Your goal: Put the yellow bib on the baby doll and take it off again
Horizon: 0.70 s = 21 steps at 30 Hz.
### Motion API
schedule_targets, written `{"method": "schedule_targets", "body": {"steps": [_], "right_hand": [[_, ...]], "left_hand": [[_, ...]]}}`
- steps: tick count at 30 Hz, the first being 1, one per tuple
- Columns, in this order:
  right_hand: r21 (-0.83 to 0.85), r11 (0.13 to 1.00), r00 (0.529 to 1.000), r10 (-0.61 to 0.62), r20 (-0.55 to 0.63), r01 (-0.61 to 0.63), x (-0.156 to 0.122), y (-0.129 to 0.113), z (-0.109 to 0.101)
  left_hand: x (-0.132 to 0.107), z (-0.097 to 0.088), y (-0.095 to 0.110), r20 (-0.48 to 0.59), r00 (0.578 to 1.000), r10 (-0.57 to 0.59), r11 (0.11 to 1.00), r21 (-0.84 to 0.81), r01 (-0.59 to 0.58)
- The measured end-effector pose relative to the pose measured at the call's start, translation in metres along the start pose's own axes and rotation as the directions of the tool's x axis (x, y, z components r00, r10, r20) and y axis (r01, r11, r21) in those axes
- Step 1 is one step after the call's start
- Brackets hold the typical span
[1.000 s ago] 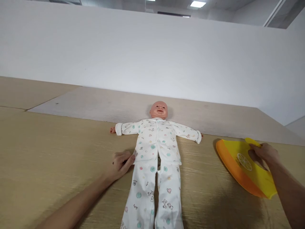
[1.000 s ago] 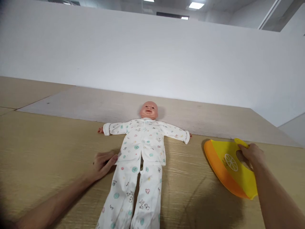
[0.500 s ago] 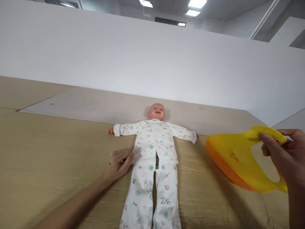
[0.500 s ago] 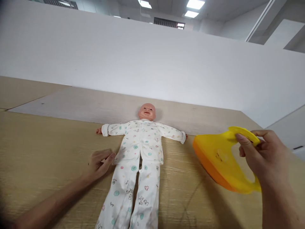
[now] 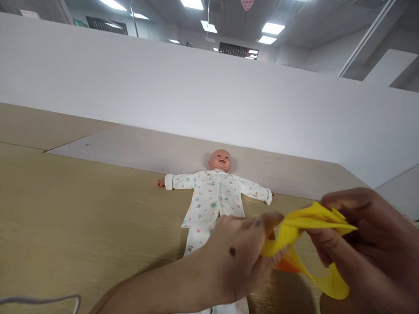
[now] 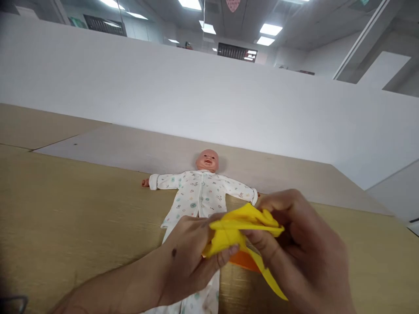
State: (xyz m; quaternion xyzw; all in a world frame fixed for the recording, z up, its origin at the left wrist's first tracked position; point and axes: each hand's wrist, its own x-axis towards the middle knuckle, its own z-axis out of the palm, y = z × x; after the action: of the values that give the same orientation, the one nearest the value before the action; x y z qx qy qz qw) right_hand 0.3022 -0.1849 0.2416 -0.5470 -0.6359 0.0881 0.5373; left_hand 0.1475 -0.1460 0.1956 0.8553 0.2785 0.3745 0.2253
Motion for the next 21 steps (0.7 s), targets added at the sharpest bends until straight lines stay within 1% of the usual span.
{"method": "schedule_targets", "body": {"steps": [2, 3, 5, 7, 8, 9, 11, 13, 14, 16, 17, 20, 21], "right_hand": [[0.034, 0.999, 0.998, -0.008, 0.057, 0.006, 0.003, -0.006, 0.009], [0.055, 0.998, 0.991, -0.04, 0.131, 0.033, 0.006, -0.007, 0.011], [0.097, 0.987, 0.947, -0.151, 0.285, 0.128, 0.013, -0.006, 0.013], [0.125, 0.964, 0.895, -0.264, 0.36, 0.234, 0.02, -0.003, 0.013], [0.126, 0.954, 0.878, -0.3, 0.373, 0.272, 0.023, -0.001, 0.013], [0.112, 0.949, 0.871, -0.316, 0.376, 0.295, 0.025, 0.0, 0.014], [0.072, 0.944, 0.867, -0.325, 0.378, 0.322, 0.028, 0.001, 0.018], [0.031, 0.935, 0.862, -0.339, 0.378, 0.354, 0.03, -0.001, 0.024], [0.011, 0.925, 0.855, -0.355, 0.377, 0.379, 0.031, -0.003, 0.028], [-0.034, 0.903, 0.841, -0.386, 0.378, 0.429, 0.032, -0.007, 0.034], [-0.052, 0.894, 0.836, -0.393, 0.384, 0.445, 0.032, -0.008, 0.036], [-0.067, 0.887, 0.817, -0.39, 0.425, 0.458, 0.032, -0.007, 0.034], [-0.058, 0.89, 0.807, -0.38, 0.453, 0.452, 0.031, -0.003, 0.031]], "left_hand": [[-0.003, -0.002, -0.002, -0.08, 0.997, -0.013, 0.999, -0.043, 0.009], [-0.005, -0.004, -0.005, -0.124, 0.992, -0.01, 0.996, -0.095, -0.002], [-0.01, -0.007, -0.011, -0.171, 0.985, -0.001, 0.978, -0.206, -0.035], [-0.013, -0.011, -0.015, -0.191, 0.982, 0.006, 0.96, -0.273, -0.059], [-0.014, -0.014, -0.016, -0.195, 0.981, 0.0, 0.954, -0.293, -0.058], [-0.014, -0.016, -0.017, -0.201, 0.98, 0.012, 0.946, -0.315, -0.076], [-0.014, -0.019, -0.016, -0.215, 0.975, 0.052, 0.915, -0.382, -0.133], [-0.014, -0.02, -0.015, -0.266, 0.963, 0.039, 0.887, -0.435, -0.156], [-0.014, -0.02, -0.015, -0.296, 0.955, -0.003, 0.886, -0.444, -0.135], [-0.016, -0.021, -0.016, -0.353, 0.93, -0.106, 0.908, -0.416, -0.054], [-0.017, -0.023, -0.016, -0.374, 0.918, -0.131, 0.92, -0.391, -0.028], [-0.019, -0.03, -0.016, -0.415, 0.898, -0.144, 0.936, -0.352, -0.013], [-0.019, -0.033, -0.015, -0.44, 0.884, -0.159, 0.933, -0.36, -0.011]]}}
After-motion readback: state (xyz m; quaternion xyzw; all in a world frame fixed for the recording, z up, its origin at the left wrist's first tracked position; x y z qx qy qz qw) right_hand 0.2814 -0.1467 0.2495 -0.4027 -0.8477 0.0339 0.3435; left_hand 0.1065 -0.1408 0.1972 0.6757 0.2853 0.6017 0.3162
